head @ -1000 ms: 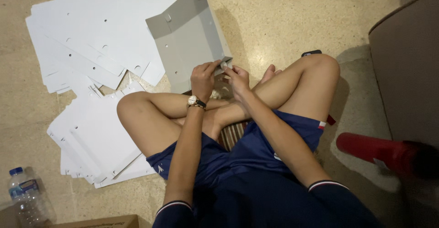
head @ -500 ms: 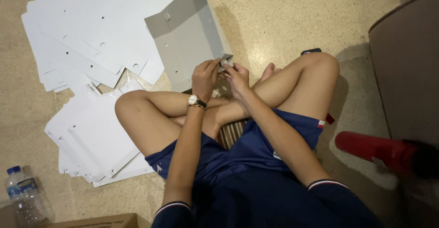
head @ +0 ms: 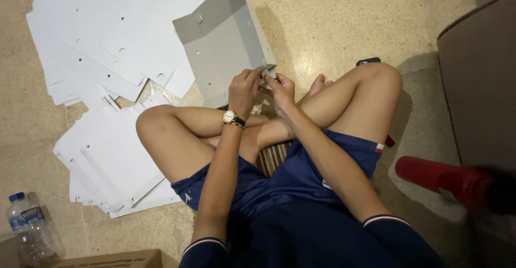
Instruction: The person sits on the floor and assembles flat-packed cardboard boxes by folding the sides and inserting tabs into slots. They handle multiple white cardboard pieces, folding them into box shapes and placing the completed boxes on the floor.
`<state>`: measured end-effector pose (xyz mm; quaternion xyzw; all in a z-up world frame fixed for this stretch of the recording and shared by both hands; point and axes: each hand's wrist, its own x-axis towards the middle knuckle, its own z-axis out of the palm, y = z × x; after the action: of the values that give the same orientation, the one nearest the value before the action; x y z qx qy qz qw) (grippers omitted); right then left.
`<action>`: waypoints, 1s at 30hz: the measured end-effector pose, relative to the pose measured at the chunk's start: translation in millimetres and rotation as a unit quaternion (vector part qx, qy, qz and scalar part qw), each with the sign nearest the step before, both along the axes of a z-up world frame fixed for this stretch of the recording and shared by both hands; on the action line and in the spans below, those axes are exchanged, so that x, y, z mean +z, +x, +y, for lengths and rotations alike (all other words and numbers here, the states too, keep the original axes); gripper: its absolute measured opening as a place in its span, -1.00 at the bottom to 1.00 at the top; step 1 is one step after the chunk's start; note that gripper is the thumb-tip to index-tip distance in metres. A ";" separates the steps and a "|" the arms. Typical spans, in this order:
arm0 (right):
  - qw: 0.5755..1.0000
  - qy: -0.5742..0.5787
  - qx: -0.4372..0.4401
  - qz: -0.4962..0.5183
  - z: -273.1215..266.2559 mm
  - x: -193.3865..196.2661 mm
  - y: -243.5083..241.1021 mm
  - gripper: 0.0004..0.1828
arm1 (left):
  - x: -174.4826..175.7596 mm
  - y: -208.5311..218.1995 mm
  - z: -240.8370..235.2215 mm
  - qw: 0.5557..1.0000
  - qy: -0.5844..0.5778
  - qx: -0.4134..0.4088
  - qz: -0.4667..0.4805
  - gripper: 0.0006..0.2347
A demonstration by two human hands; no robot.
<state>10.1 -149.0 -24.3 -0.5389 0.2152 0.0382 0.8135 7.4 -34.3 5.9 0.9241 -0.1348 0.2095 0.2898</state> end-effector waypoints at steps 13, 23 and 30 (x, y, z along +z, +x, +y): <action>1.000 -0.014 0.007 0.000 -2.2 -15.2 4.1 -0.83 | 12.6 4.0 0.1 0.992 -0.065 -0.049 0.095 -0.88; 0.992 0.123 -0.010 0.034 -1.4 17.4 0.7 -0.84 | 14.1 1.6 -1.3 0.988 -0.099 -0.051 0.105 -0.80; 0.992 0.105 0.022 0.072 -7.2 8.7 3.0 -0.80 | 23.3 2.0 4.2 0.976 -0.102 -0.107 0.157 -0.84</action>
<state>13.1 -156.1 -15.6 -0.4506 0.2558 0.1172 0.8472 9.4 -30.1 29.2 0.8913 -0.1639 0.0422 0.4208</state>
